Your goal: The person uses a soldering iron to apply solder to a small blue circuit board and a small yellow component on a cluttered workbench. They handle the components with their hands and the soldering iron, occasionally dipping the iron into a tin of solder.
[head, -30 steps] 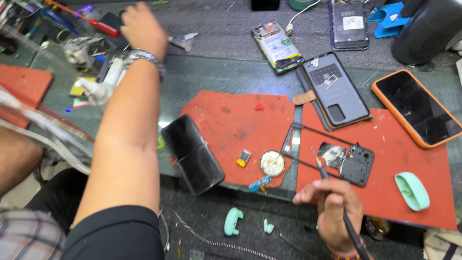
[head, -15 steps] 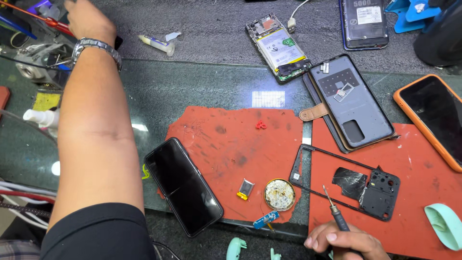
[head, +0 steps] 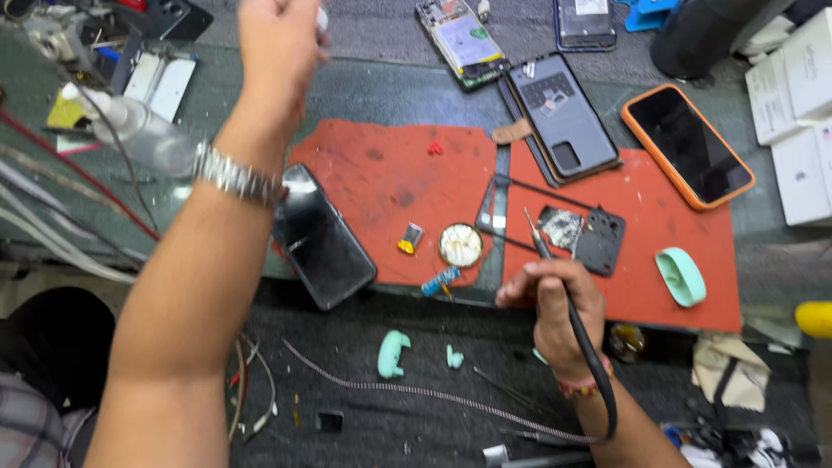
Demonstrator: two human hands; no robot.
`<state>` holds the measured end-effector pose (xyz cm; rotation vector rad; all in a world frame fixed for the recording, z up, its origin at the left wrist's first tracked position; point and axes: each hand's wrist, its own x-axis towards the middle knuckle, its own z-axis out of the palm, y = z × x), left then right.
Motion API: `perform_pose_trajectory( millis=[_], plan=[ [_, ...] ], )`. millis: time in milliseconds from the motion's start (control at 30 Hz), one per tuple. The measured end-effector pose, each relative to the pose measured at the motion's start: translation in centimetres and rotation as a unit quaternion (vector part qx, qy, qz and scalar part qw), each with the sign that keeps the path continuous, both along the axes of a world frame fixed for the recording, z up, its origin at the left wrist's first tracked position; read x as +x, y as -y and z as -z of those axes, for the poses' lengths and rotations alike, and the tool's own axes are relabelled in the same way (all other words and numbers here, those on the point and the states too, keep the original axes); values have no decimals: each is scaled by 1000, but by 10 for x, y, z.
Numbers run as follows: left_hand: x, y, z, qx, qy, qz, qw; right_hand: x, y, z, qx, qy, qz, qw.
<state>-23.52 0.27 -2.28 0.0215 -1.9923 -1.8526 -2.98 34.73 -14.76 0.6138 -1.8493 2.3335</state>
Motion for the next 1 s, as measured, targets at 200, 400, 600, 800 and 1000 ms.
perform_pose_trajectory(
  millis=[200, 400, 600, 800, 1000],
  plan=[
    [186, -48, 35, 249, 137, 253, 925, 18, 4, -14, -5, -33, -2, 999],
    [297, -79, 79, 349, 207, 246, 880, 65, 29, -35, 138, -166, -48, 975],
    [341, -84, 97, 366, 204, 289, 861, 84, 53, -49, 201, -249, -68, 945],
    [351, -79, 105, 338, 220, 291, 868, 92, 58, -42, 178, -203, -72, 960],
    [355, -73, 103, 386, 217, 283, 851, 88, 55, -35, 150, -190, -76, 967]
  ],
)
